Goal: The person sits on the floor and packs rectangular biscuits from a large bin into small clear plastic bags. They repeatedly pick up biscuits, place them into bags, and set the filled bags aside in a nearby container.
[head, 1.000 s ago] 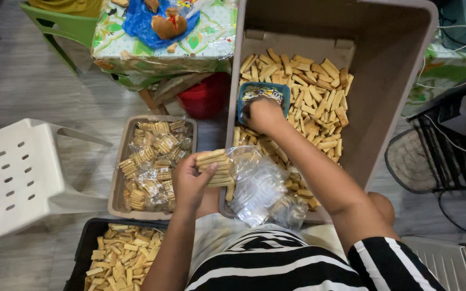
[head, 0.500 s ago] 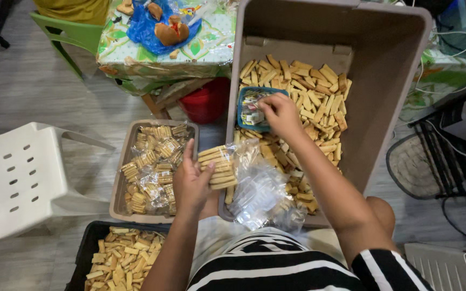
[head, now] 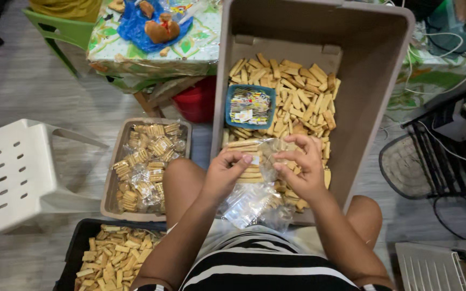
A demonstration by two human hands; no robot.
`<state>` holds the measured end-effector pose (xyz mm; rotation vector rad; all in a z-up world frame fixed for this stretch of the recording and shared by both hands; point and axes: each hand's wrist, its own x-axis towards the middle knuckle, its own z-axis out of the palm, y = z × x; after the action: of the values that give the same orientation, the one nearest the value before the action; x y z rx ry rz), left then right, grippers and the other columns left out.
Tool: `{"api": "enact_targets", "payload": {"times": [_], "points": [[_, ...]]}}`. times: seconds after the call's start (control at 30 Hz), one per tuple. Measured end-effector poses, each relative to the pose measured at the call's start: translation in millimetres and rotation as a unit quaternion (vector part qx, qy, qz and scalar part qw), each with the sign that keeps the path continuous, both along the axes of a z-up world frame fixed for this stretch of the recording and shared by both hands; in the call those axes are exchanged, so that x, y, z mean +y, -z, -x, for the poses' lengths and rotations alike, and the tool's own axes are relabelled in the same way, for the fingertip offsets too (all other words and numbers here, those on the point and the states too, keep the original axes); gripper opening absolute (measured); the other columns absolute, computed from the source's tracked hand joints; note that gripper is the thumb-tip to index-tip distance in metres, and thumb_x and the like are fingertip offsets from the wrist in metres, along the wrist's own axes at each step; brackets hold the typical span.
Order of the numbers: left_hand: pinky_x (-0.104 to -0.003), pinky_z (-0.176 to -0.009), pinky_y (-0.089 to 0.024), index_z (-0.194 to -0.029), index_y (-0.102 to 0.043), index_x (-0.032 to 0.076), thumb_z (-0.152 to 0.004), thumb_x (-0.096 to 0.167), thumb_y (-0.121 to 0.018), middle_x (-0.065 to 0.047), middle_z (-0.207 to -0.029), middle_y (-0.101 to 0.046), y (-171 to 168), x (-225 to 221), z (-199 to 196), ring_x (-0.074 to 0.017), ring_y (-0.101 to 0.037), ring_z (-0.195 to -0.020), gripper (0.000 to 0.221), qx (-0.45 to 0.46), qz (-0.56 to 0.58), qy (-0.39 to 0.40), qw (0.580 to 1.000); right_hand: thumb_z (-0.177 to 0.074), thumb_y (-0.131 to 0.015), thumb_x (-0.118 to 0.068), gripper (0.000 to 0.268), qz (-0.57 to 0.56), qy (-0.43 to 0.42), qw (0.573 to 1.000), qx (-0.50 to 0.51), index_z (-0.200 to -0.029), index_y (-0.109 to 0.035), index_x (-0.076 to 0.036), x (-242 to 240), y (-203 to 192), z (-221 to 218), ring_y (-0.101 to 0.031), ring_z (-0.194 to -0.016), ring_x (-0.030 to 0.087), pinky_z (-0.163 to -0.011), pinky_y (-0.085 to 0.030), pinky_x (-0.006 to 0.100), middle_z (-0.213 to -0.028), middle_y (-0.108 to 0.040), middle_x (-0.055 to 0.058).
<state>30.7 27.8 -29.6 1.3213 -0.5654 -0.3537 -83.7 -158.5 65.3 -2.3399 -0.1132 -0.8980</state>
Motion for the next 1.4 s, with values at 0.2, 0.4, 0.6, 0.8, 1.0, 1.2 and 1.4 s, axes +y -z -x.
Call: {"api": "enact_targets", "payload": {"times": [0.2, 0.4, 0.6, 0.8, 1.0, 1.2, 1.4], "points": [[-0.025, -0.087, -0.053, -0.102, -0.076, -0.001, -0.094, 0.016, -0.077, -0.008, -0.108, -0.074, -10.4, -16.3, 22.6, -0.0121, -0.066, -0.097, 0.018, 0.119, 0.054, 0.084, 0.988, -0.078, -0.083, -0.012, 0.018, -0.109, 0.058, 0.992, 0.013, -0.095, -0.081, -0.015, 16.0, 20.9, 19.3, -0.040, -0.139, 0.032, -0.118, -0.028, 0.047, -0.146, -0.053, 0.015], [-0.020, -0.080, -0.048, -0.124, -0.073, 0.003, -0.098, 0.009, -0.069, -0.002, -0.111, -0.071, -8.4, -4.5, 20.6, -0.0088, -0.061, -0.094, 0.027, 0.084, 0.032, 0.080, 0.993, -0.085, -0.079, -0.004, 0.009, -0.438, -0.015, 0.893, -0.101, -0.091, -0.076, -0.011, -35.7, 43.6, 47.7, -0.047, -0.140, 0.025, -0.117, -0.041, 0.041, -0.147, -0.051, 0.009], [-0.021, -0.085, -0.047, -0.123, -0.073, 0.001, -0.097, 0.003, -0.068, -0.003, -0.115, -0.072, -17.6, 0.0, 25.1, -0.0122, -0.059, -0.097, 0.027, 0.046, 0.029, 0.105, 0.993, -0.084, -0.077, 0.002, 0.006, -0.521, -0.034, 0.852, 0.037, -0.083, -0.074, -0.004, -59.8, 66.1, 68.5, -0.053, -0.130, 0.023, -0.104, -0.045, 0.035, -0.147, -0.056, 0.010], [-0.028, -0.101, -0.049, -0.128, -0.071, 0.006, -0.092, -0.001, -0.068, -0.009, -0.130, -0.058, -46.1, -6.2, 48.6, -0.0191, -0.062, -0.121, 0.037, -0.071, -0.034, 0.130, 0.988, -0.082, -0.078, -0.005, 0.008, -0.574, -0.105, 0.801, 0.133, -0.090, -0.079, -0.003, -28.5, 73.0, 53.8, -0.057, -0.125, 0.021, -0.100, -0.049, 0.035, -0.144, -0.058, 0.010], [-0.034, -0.113, -0.043, -0.157, -0.040, 0.011, -0.097, 0.003, -0.067, -0.016, -0.147, -0.050, -53.6, -10.5, 56.6, -0.0257, -0.052, -0.136, 0.066, -0.166, -0.056, 0.076, 0.982, -0.081, -0.083, -0.018, 0.015, -0.312, 0.055, 0.946, 0.075, -0.092, -0.081, -0.008, 0.3, 42.7, 43.9, -0.055, -0.122, 0.026, -0.102, -0.048, 0.042, -0.139, -0.058, 0.009], [-0.036, -0.116, -0.044, -0.165, -0.017, 0.014, -0.098, 0.003, -0.064, -0.014, -0.165, -0.031, -34.1, -21.0, 47.2, -0.0252, -0.042, -0.145, 0.082, -0.056, 0.024, 0.031, 0.998, -0.077, -0.079, -0.029, 0.032, 0.050, 0.000, 0.997, 0.052, -0.101, -0.083, -0.009, -2.3, 27.8, 49.9, -0.038, -0.132, 0.039, -0.109, -0.028, 0.050, -0.144, -0.054, 0.020], [-0.029, -0.080, -0.055, -0.164, -0.029, 0.010, -0.087, 0.001, -0.075, -0.018, -0.130, -0.055, -12.6, -3.7, 21.8, -0.0186, -0.063, -0.102, 0.091, 0.176, 0.061, 0.192, 0.964, -0.088, -0.078, -0.025, 0.021, -0.134, 0.018, 0.991, 0.015, -0.074, -0.071, -0.011, -31.5, 41.3, 50.7, -0.052, -0.122, 0.026, -0.108, -0.040, 0.040, -0.118, -0.068, 0.004]]}}
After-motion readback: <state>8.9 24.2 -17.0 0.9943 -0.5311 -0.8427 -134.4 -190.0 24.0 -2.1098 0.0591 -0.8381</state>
